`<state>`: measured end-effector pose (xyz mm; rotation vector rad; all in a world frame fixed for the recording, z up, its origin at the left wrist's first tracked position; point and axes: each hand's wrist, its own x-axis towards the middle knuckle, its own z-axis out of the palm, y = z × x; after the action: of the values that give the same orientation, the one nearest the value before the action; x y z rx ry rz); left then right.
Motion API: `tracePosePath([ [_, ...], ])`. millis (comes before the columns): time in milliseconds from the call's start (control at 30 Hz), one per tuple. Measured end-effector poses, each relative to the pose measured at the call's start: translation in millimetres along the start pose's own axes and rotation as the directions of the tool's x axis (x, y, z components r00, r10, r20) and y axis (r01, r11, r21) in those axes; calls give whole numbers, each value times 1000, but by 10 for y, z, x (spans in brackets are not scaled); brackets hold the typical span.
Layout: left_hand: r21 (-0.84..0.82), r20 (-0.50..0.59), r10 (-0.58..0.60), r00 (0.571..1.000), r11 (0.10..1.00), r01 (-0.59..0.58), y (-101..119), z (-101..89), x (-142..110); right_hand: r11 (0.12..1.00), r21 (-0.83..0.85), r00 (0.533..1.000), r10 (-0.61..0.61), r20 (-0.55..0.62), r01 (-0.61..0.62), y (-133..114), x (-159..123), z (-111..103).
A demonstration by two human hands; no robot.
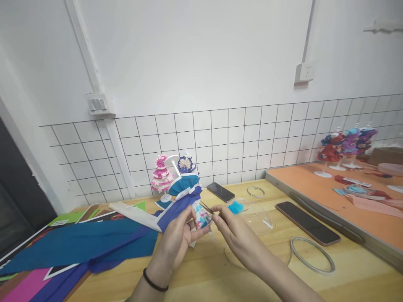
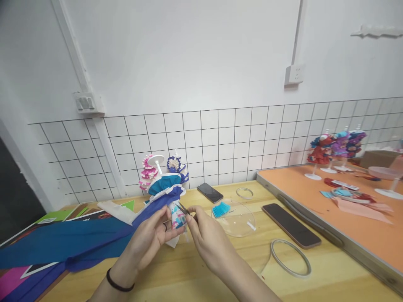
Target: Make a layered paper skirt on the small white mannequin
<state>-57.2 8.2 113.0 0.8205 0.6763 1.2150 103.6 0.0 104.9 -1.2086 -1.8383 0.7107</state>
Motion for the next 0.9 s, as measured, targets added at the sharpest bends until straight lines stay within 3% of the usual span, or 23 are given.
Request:
tracePosePath([
  [100, -34, -3, -5, 1000, 999, 5, 0, 39, -12, 980, -194, 997, -56, -59, 43, 79, 25, 57],
  [267, -111, -45, -44, 998, 993, 39, -22, 63, 10, 916, -354, 957, -251, -142, 188, 155, 32, 171],
  [433, -149, -41, -31, 999, 988, 25, -35, 90, -16, 889, -406, 930, -310, -198, 210, 144, 21, 226],
  [700, -150, 7, -18, 1000, 989, 19, -95, 178, -54, 873, -450, 924, -312, -222, 187, 147, 45, 238],
  [900, -167, -37, -2, 999, 986, -4, -130, 203, -71, 807, -556, 872, -404, -277, 198, 171, 56, 276],
])
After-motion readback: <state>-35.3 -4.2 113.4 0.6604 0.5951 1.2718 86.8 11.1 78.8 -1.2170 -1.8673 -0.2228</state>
